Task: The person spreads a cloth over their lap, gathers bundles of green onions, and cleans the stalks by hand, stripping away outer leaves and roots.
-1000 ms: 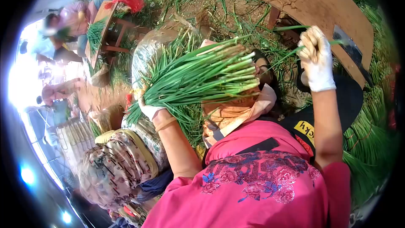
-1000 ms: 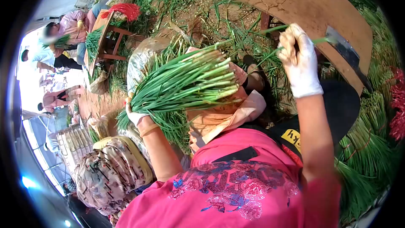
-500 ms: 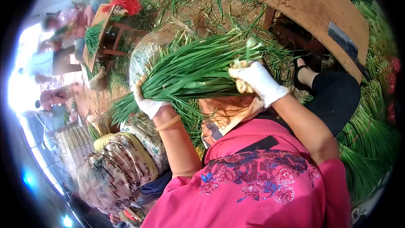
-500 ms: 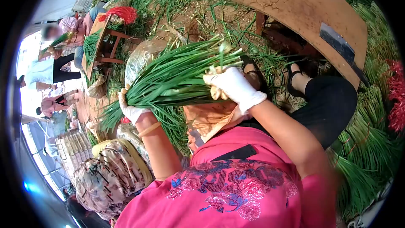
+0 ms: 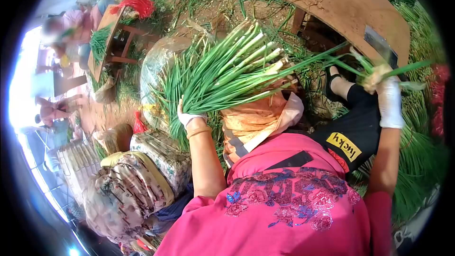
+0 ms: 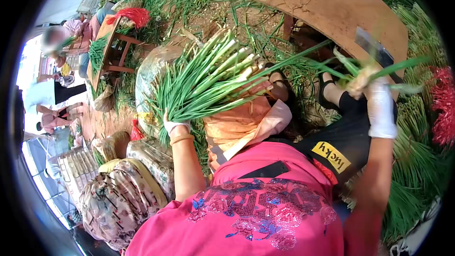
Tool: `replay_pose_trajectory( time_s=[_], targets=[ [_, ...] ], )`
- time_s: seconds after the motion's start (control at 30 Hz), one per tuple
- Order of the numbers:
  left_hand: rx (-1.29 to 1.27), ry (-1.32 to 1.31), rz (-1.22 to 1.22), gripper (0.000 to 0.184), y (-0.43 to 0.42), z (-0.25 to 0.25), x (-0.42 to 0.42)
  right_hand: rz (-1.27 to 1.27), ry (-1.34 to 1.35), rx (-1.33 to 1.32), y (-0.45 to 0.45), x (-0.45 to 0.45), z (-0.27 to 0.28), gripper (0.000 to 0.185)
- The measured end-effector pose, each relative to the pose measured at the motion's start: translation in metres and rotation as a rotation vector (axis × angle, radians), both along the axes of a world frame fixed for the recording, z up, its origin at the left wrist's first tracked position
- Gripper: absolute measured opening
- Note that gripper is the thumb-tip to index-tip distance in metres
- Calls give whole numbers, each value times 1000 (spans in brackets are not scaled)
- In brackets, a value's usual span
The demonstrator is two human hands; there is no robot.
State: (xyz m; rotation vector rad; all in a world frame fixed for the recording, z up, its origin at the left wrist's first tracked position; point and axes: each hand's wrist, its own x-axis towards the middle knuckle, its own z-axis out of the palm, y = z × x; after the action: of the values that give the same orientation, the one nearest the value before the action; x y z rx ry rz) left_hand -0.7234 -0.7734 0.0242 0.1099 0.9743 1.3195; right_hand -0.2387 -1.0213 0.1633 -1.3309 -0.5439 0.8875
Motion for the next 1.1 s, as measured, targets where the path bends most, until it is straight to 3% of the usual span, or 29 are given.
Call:
replay_pose_trajectory(
  time_s=[0.03, 0.07, 0.1, 0.13, 0.27, 0.3, 0.33, 0.37, 0.43, 0.47, 0.5, 0.53, 0.57, 0.6, 0.63, 0.77, 0.87, 0.93, 0.97, 1.07, 1.1],
  targets=[
    [-20, -2, 0, 37, -4, 3, 4, 144, -362, -250, 9, -9, -3, 25],
    [-30, -1, -4, 38, -5, 5, 7, 234, -1028, -229, 11, -22, 1, 22],
    [-39, 0, -8, 38, -5, 6, 10, 286, -1108, -264, 14, -29, -15, 20],
    [-39, 7, -17, 39, -6, 5, 8, 272, -1042, -158, 21, -42, -26, 19],
    [45, 5, -30, 42, -5, -3, 0, 555, 386, -293, 51, -94, -42, 41],
    [79, -10, -30, 42, -4, -5, -1, 635, 387, -161, 63, -114, -57, 57],
    [-14, -25, 60, 42, -10, 17, 15, 623, 351, -124, 69, -131, -72, 57],
    [-1, -16, 54, 42, -9, 9, 9, 634, 452, -207, 75, -144, -67, 54],
    [28, -2, 48, 41, -6, -4, 1, 566, 394, -240, 84, -155, -69, 44],
    [-20, 0, 35, 41, -6, -11, -5, 411, 396, -205, 87, -150, -70, 28],
    [-68, 2, 23, 41, -9, -5, 1, 203, 735, -190, 98, -130, -57, 17],
    [-95, 46, 98, 45, -13, 3, 12, -6, 889, 67, 92, -108, -68, 10],
    [-96, 30, 76, 46, -14, 4, 13, -36, 896, 164, 91, -76, -78, 11],
    [-98, 13, 52, 47, -16, 4, 13, -197, 726, 125, 92, -60, -74, 12],
    [-98, -6, 25, 48, -16, 3, 16, -153, 384, -171, 90, -54, -62, 18],
    [-97, 51, 5, 49, -13, 3, 25, 380, -181, -22, 93, -125, -108, 52],
    [-94, 56, 4, 49, -14, 7, 28, 307, -841, 97, 127, -187, -142, 25],
    [-53, 33, -61, 50, -12, -1, 18, 279, -863, 69, 131, -186, -149, 30],
    [-48, -4, -64, 50, -11, -5, 12, 167, -437, 51, 133, -182, -152, 27],
    [-99, -34, -33, 49, -16, 1, 22, -162, 816, -8, 154, -160, -69, 30],
    [-99, -8, -23, 48, -16, -4, 21, 54, 749, 16, 154, -132, -112, 30]
  ],
)
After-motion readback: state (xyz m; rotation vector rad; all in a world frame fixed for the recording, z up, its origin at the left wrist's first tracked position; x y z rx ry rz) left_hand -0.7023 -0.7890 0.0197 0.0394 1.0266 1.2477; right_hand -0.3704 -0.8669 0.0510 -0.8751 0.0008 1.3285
